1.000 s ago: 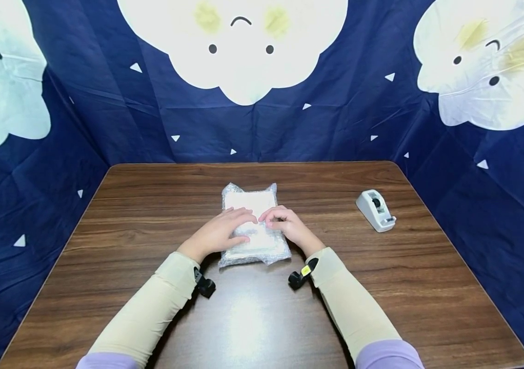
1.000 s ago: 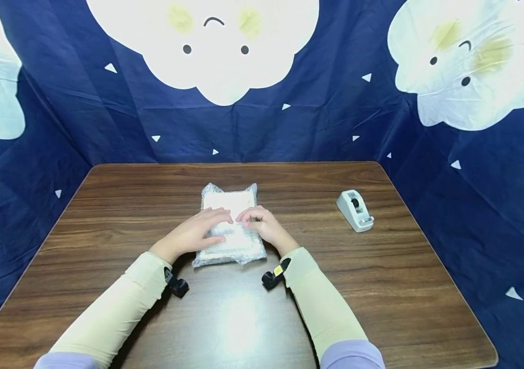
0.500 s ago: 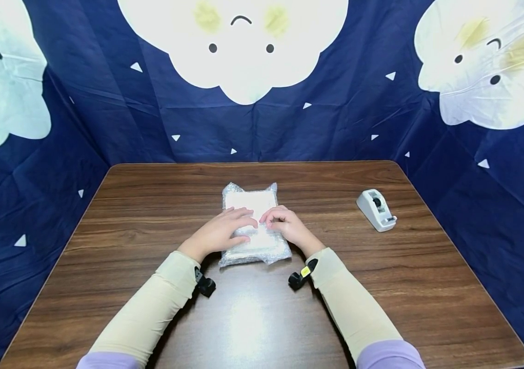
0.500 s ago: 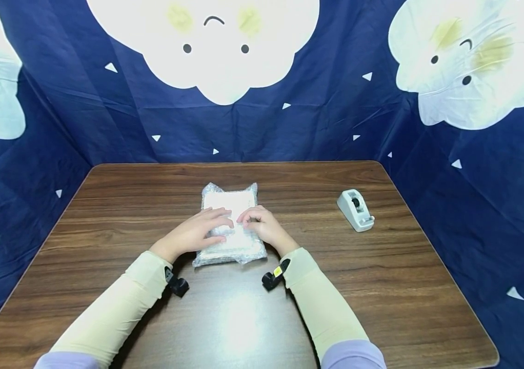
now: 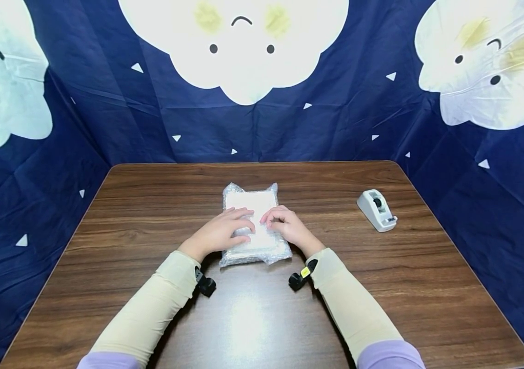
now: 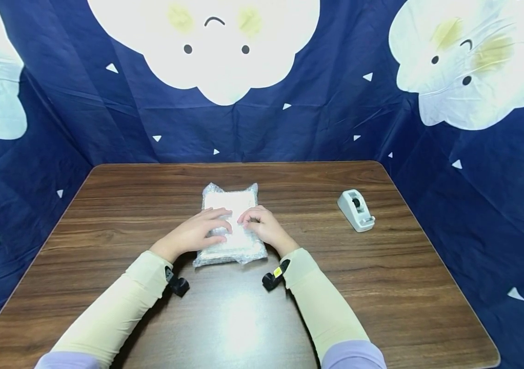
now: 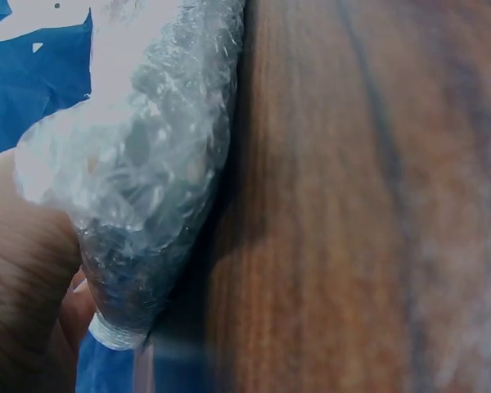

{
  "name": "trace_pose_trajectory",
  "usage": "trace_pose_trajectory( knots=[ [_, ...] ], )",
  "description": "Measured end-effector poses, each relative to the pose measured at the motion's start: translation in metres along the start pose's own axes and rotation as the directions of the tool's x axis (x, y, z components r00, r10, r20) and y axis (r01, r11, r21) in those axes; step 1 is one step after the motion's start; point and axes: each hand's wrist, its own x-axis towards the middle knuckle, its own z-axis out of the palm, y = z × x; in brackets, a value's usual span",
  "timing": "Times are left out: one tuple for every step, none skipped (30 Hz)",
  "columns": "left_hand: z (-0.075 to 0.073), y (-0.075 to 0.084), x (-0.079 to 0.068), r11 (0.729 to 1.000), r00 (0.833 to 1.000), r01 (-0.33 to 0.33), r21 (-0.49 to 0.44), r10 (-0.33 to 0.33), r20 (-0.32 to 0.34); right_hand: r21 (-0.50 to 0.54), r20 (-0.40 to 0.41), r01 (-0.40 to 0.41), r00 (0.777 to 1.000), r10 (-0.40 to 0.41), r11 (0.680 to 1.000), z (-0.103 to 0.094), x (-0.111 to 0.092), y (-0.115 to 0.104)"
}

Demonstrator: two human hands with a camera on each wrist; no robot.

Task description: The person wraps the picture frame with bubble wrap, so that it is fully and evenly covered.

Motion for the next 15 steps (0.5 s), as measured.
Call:
trace_pose_trajectory(
  knots=[
    [0.0, 0.0, 0.0, 1.0, 1.0, 0.005, -0.007, -0.005, -0.001, -0.003, 0.002, 0.001, 1.0, -0.001, 1.0, 0.0, 0.0, 0.0],
    [0.001, 0.0, 0.0, 1.0, 1.0, 0.011, -0.015, -0.011, 0.0, -0.006, 0.003, 0.003, 1.0, -0.003, 1.0, 0.0, 0.0, -0.001],
    [0.001, 0.0, 0.001, 1.0, 1.0, 0.018, -0.025, -0.018, 0.001, -0.007, 0.005, 0.004, 1.0, -0.004, 1.0, -0.001, 0.0, -0.002],
    [0.001, 0.0, 0.001, 0.999, 1.0, 0.026, -0.033, -0.026, 0.003, -0.011, 0.005, 0.005, 1.0, -0.005, 1.0, -0.001, 0.0, -0.002],
    [0.002, -0.001, 0.001, 0.999, 0.999, 0.035, -0.042, -0.035, 0.007, -0.017, 0.006, 0.004, 1.0, -0.004, 1.0, -0.001, 0.0, -0.002],
    [0.003, -0.001, 0.001, 0.998, 0.999, 0.044, -0.049, -0.043, 0.009, -0.023, 0.007, 0.0, 1.0, 0.0, 1.0, -0.001, 0.0, -0.003],
    [0.003, -0.001, 0.002, 0.997, 0.999, 0.052, -0.055, -0.051, 0.011, -0.029, 0.008, -0.004, 1.0, 0.004, 1.0, -0.001, 0.001, -0.004],
    [0.004, -0.001, 0.002, 0.996, 0.998, 0.059, -0.06, -0.059, 0.012, -0.04, 0.008, -0.011, 1.0, 0.011, 0.999, -0.001, 0.001, -0.004],
    [0.004, -0.002, 0.002, 0.996, 0.998, 0.065, -0.064, -0.064, 0.013, -0.056, 0.008, -0.018, 1.0, 0.018, 0.998, -0.001, 0.001, -0.005],
    [0.004, -0.002, 0.002, 0.996, 0.998, 0.069, -0.064, -0.068, 0.014, -0.074, 0.008, -0.026, 1.0, 0.027, 0.997, -0.001, 0.002, -0.006],
    [0.005, -0.002, 0.002, 0.995, 0.997, 0.071, -0.065, -0.071, 0.013, -0.09, 0.01, -0.036, 0.999, 0.037, 0.995, -0.001, 0.002, -0.007],
    [0.005, -0.002, 0.002, 0.995, 0.997, 0.073, -0.066, -0.072, 0.013, -0.109, 0.011, -0.046, 0.999, 0.047, 0.993, -0.001, 0.003, -0.009],
    [0.004, -0.002, 0.002, 0.995, 0.997, 0.074, -0.067, -0.073, 0.015, -0.13, 0.012, -0.052, 0.998, 0.054, 0.99, -0.002, 0.003, -0.01],
    [0.004, -0.001, 0.002, 0.995, 0.997, 0.074, -0.069, -0.073, 0.016, -0.148, 0.011, -0.058, 0.998, 0.06, 0.987, -0.002, 0.003, -0.011],
    [0.004, -0.001, 0.002, 0.995, 0.997, 0.074, -0.069, -0.073, 0.018, -0.167, 0.011, -0.061, 0.998, 0.064, 0.984, -0.002, 0.004, -0.012]
  ],
)
